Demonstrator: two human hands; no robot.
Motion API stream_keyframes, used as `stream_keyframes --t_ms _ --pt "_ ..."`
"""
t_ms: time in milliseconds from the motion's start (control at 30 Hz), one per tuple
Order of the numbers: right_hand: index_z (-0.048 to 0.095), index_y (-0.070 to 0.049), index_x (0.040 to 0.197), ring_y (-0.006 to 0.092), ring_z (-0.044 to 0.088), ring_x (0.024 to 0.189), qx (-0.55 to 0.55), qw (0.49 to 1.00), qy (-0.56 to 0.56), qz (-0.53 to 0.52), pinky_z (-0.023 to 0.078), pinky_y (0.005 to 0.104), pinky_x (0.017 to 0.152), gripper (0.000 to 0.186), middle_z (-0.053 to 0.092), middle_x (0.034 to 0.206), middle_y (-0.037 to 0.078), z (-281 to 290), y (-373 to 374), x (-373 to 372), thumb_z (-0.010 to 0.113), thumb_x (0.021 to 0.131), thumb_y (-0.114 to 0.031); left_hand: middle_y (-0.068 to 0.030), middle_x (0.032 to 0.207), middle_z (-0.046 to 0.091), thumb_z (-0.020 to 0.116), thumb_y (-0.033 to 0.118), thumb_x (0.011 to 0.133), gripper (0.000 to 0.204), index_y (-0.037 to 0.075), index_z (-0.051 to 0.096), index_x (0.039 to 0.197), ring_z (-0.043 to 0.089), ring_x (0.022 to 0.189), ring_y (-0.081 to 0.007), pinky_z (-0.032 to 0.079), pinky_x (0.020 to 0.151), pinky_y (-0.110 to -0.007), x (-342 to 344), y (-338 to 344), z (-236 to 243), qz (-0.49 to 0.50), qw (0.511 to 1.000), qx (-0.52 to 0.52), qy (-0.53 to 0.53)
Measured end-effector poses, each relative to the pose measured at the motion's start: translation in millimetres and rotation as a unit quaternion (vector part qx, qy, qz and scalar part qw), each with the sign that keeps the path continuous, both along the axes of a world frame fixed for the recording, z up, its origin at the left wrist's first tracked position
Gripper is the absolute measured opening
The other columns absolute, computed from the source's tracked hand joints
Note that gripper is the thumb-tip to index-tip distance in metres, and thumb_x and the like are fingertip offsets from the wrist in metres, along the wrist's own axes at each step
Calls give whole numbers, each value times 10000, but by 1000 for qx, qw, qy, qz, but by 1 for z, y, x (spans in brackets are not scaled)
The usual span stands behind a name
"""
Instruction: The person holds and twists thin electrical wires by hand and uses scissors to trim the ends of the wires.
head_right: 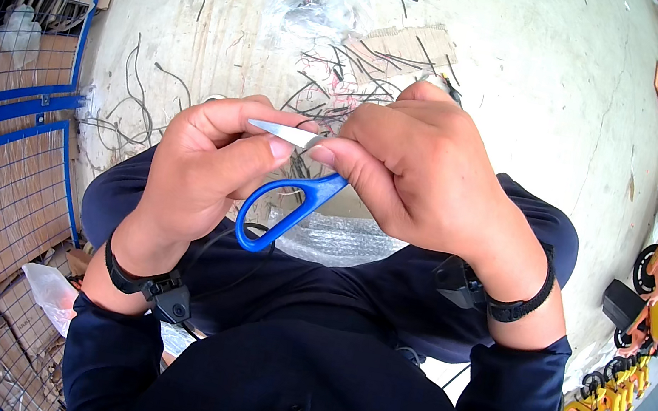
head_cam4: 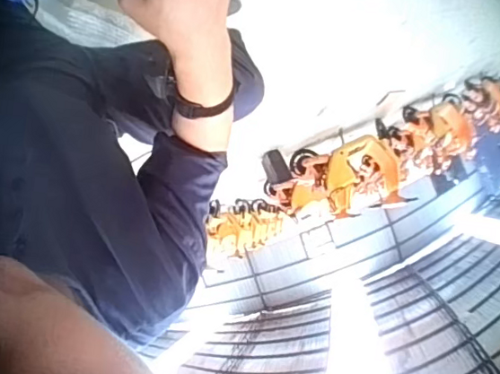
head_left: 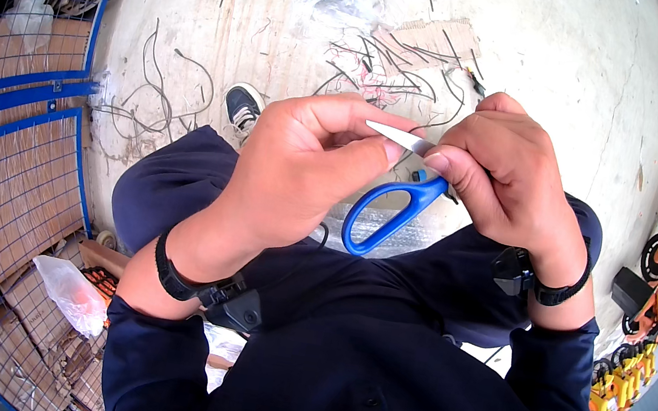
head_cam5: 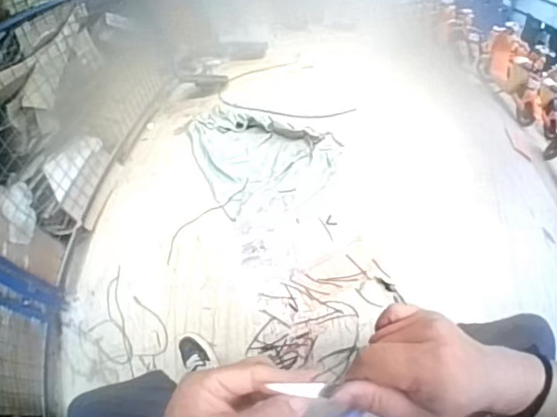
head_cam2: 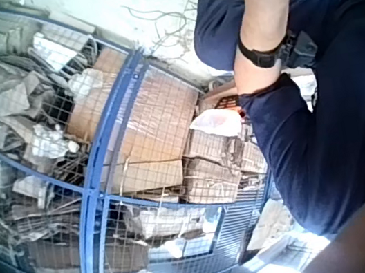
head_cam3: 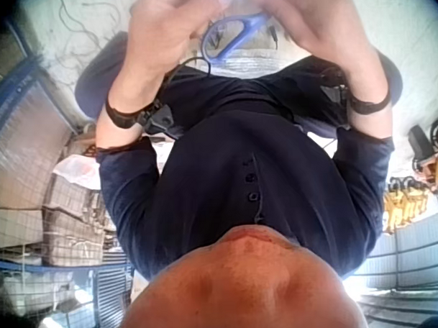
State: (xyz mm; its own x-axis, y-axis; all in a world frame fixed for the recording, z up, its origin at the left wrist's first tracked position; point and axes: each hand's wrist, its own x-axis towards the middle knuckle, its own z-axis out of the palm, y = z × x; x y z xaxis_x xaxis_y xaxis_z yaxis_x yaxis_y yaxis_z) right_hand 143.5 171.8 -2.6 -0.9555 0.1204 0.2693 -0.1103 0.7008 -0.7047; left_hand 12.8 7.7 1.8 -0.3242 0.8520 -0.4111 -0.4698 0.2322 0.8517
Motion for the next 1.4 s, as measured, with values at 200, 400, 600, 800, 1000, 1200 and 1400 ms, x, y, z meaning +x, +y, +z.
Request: stream_keyframes --t_ms 200,400,600,800,1000,1200,1400 --pt "661 -103 722 215 460 464 -7 1000 -1 -5 374 305 576 138 527 542 10 -1 1 -1 674 829 -188 53 633 469 544 9 875 184 -66 645 1009 339 486 7 241 433 -184 1 0 2 19 1000 10 14" --pt "669 -52 790 204 499 515 -1 997 12 -81 422 305 600 142 568 602 59 -3 14 1 636 868 -165 18 690 529 552 -4 873 177 -64 644 1013 356 497 -2 248 441 -181 4 -1 0 44 992 46 112" --pt "660 -29 825 196 546 609 -62 992 -38 -98 440 299 596 156 589 649 76 8 24 10 613 891 -162 35 676 554 578 51 880 202 -46 655 1039 368 519 9 279 464 -167 -5 -6 3 15 1000 -10 -21" --pt "643 -82 742 221 492 494 -3 1000 1 22 385 303 583 124 535 572 25 3 2 0 667 832 -164 -11 731 584 516 16 899 252 -83 601 1114 319 465 -2 231 421 -175 -1 -5 -3 6 998 -4 -64" --pt "633 -89 725 223 483 476 7 1000 20 22 371 308 565 136 523 557 17 0 0 0 683 818 -174 -40 820 631 496 33 913 264 -78 593 1131 332 477 3 252 429 -161 -4 -6 -5 -30 997 12 -64" --pt "627 -93 715 219 475 468 27 999 20 15 373 309 564 146 515 550 15 0 1 1 686 815 -181 -35 888 635 481 52 927 267 -82 581 1135 341 501 13 259 441 -152 1 -5 -6 -15 998 13 -66" --pt "625 -94 705 219 452 444 32 999 15 4 371 308 560 158 497 528 15 1 0 2 688 816 -188 -27 867 638 486 52 928 250 -85 591 1109 361 512 22 263 435 -152 1 -4 -4 -15 998 5 -56"
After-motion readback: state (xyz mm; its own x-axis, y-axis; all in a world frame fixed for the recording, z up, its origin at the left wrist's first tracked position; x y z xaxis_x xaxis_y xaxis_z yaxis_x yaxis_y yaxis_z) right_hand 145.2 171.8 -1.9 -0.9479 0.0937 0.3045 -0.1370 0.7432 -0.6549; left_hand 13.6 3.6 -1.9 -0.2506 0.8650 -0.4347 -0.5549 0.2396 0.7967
